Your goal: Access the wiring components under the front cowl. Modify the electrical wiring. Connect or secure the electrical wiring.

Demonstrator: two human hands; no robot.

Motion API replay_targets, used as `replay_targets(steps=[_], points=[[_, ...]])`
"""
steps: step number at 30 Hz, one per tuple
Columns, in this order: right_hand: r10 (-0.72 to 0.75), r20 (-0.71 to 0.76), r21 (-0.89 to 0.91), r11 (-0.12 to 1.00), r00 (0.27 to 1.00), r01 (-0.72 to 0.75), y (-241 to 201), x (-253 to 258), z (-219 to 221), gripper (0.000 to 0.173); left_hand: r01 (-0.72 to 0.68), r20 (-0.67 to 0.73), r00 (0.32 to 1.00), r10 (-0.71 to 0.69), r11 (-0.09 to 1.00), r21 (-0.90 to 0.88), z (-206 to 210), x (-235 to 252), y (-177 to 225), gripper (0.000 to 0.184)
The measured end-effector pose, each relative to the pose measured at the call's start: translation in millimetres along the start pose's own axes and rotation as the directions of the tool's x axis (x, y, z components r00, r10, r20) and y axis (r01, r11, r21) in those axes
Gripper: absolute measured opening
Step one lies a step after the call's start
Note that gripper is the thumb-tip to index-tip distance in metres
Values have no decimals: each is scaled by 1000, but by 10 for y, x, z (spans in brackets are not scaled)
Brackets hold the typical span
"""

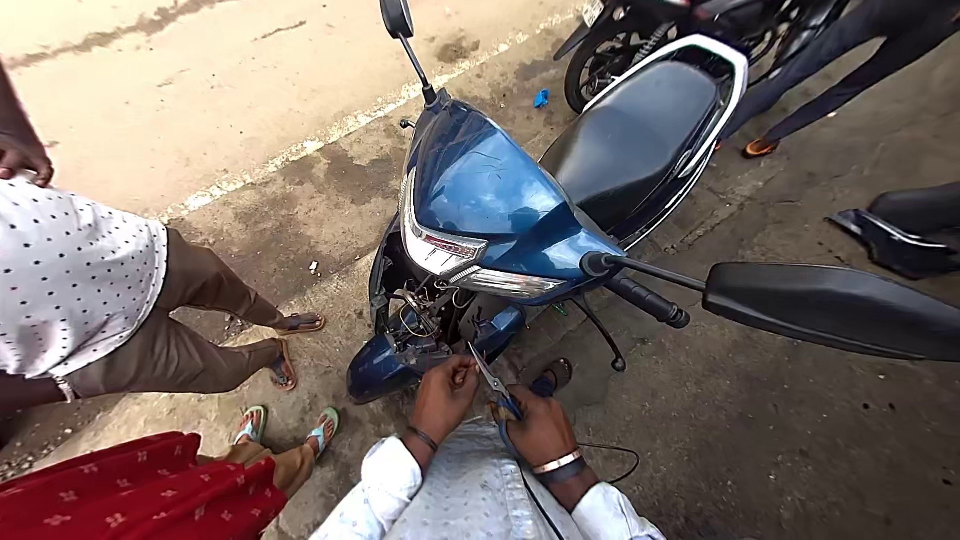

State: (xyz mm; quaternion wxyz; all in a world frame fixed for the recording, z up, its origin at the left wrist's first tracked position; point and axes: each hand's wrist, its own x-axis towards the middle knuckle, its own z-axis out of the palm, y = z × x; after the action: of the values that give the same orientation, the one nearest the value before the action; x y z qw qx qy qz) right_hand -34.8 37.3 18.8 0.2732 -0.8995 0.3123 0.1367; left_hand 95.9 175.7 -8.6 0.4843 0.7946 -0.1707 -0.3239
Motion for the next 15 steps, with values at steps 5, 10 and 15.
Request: replay_targets(steps=[5, 10, 15], points=[[37, -32, 455, 890, 999, -18, 286, 12, -21, 67, -31, 16, 999, 35, 981, -192, 9, 12, 47, 16], [-82, -312, 712, 639, 947, 290, 195, 119, 37, 39, -94, 132, 982, 134, 958, -273, -52, 1, -25, 11], [-165, -267, 746, 589, 950, 312, 41, 215, 35, 37, -80, 217, 969, 117, 982, -171, -153, -39, -2, 6]])
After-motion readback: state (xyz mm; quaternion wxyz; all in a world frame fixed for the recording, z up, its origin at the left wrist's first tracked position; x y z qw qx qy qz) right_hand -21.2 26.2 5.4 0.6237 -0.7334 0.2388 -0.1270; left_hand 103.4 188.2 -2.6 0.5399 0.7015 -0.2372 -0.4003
